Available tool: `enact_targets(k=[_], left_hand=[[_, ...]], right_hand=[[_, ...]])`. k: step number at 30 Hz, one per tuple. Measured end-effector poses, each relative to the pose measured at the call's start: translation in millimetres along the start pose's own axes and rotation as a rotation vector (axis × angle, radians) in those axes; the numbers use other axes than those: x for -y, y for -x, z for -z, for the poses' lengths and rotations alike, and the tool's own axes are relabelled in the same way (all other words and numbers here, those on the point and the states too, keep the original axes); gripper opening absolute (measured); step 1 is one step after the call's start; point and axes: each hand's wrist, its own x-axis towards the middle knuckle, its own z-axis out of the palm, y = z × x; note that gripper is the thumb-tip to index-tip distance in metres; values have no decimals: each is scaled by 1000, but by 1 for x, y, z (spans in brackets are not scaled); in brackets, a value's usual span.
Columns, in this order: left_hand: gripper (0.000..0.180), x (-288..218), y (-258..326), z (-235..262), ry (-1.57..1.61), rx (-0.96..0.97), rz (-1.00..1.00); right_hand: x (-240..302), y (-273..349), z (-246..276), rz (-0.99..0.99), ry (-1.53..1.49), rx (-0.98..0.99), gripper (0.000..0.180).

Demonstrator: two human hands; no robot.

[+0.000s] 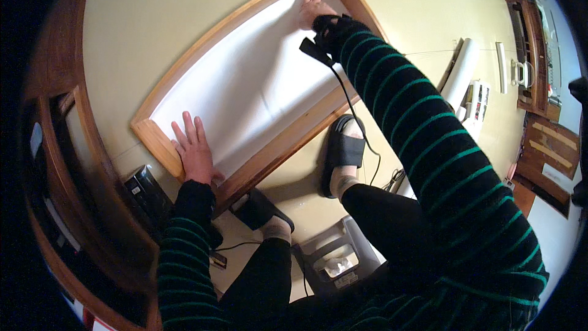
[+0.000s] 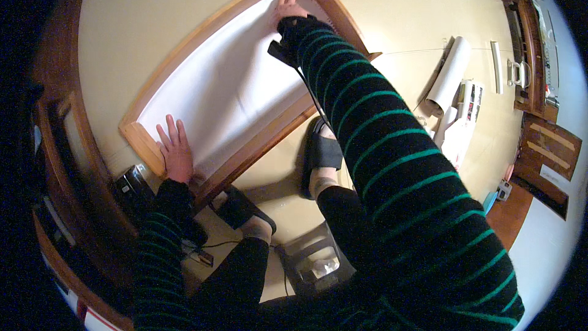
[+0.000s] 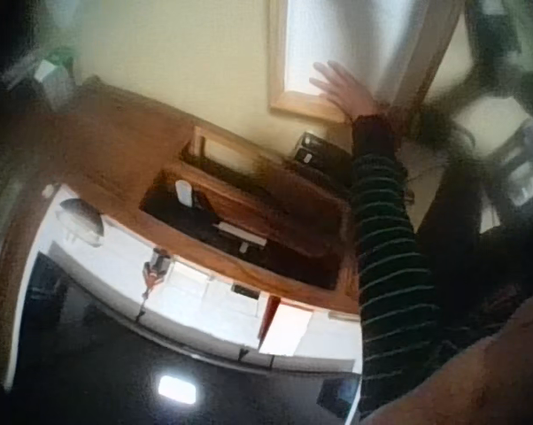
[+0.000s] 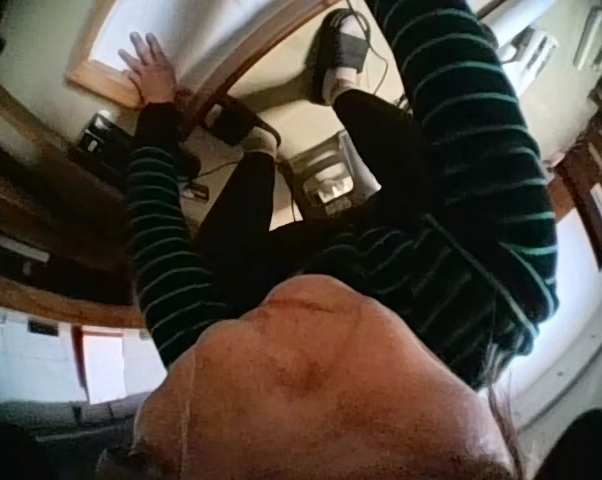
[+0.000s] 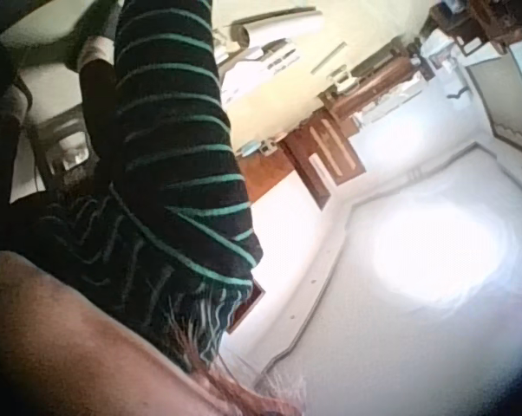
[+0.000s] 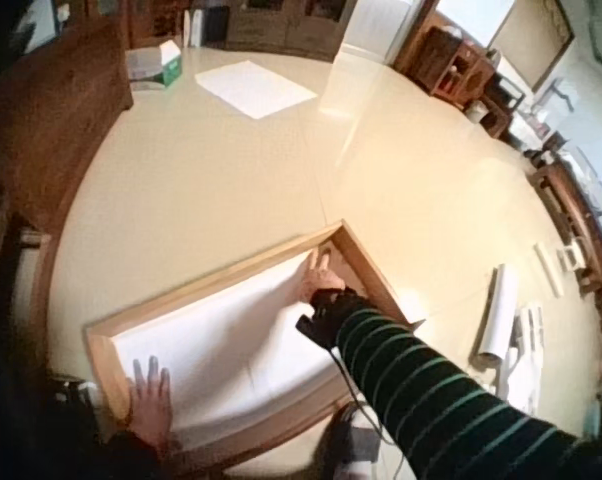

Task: The person places a printed sheet into a wooden frame, smooths it flat, and then places a black case, a small container, and a wooden flute into the frame. The person adjusts the items to fit within the frame.

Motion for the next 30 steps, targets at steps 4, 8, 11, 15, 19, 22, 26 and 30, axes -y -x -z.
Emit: enact_targets(k=[4, 8, 11, 15, 19, 22, 26, 30], left_hand=[[164, 4, 1, 16, 1, 132, -34], [166, 6, -2, 33, 28, 275, -40], [165, 5, -4, 32, 23, 221, -25], [164, 3, -3, 20, -84, -70, 23], [167, 7, 2, 25, 194, 204, -32], [169, 10, 0, 44, 238, 308, -38], [167, 13, -3, 62, 205, 381, -29], [166, 13, -1, 58, 199, 356, -22]], right_hand=[[5, 0, 4, -41, 19, 3, 84], [23, 14, -3, 4, 42, -78, 73], [57, 26, -21, 18, 76, -126, 70], [91, 32, -43, -43, -144, -236, 75], [97, 25, -38, -50, 45, -131, 74], [102, 22, -25, -87, 30, -28, 75], [124, 36, -20, -25, 32, 102, 76], [151, 59, -32, -61, -118, 91, 75]])
